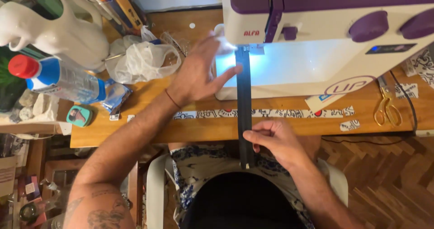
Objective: Sewing a black strap using a sewing machine on a workbench
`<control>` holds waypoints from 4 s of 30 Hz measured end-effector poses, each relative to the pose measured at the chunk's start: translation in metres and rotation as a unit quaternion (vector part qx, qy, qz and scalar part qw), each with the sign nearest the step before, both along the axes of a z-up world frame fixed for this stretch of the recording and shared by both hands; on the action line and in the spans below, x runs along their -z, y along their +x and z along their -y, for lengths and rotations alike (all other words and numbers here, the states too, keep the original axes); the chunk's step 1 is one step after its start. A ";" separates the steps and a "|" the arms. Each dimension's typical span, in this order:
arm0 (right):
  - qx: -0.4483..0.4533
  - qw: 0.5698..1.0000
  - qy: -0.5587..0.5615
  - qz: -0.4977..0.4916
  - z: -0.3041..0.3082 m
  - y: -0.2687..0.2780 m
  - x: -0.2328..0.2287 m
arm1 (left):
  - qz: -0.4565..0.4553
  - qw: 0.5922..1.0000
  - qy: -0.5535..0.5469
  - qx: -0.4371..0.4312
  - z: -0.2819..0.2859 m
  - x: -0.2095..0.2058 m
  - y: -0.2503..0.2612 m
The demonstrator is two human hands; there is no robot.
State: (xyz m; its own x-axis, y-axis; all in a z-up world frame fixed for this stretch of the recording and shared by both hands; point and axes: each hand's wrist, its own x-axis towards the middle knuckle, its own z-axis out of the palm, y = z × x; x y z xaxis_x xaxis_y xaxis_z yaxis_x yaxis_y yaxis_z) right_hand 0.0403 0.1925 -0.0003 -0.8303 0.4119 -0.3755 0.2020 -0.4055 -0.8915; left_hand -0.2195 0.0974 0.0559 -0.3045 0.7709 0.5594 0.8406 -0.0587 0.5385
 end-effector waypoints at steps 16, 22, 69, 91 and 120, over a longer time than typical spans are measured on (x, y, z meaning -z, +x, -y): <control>-0.038 0.997 -0.005 0.072 -0.012 -0.002 -0.001 | 0.097 0.974 -0.170 -0.115 -0.029 -0.010 -0.012; -0.037 0.997 -0.013 0.070 -0.011 -0.002 -0.010 | 0.155 0.959 -0.186 -0.146 -0.034 -0.012 -0.014; -0.004 0.997 0.040 0.060 -0.008 -0.012 -0.018 | 0.129 0.957 0.086 -0.243 0.010 -0.025 0.042; 0.035 0.999 0.020 -0.012 0.000 -0.006 -0.006 | 0.365 0.900 0.083 -0.221 0.001 0.001 0.110; -0.078 0.453 0.849 -0.260 -0.088 -0.101 -0.082 | 0.563 0.786 0.162 -0.199 -0.010 0.027 0.103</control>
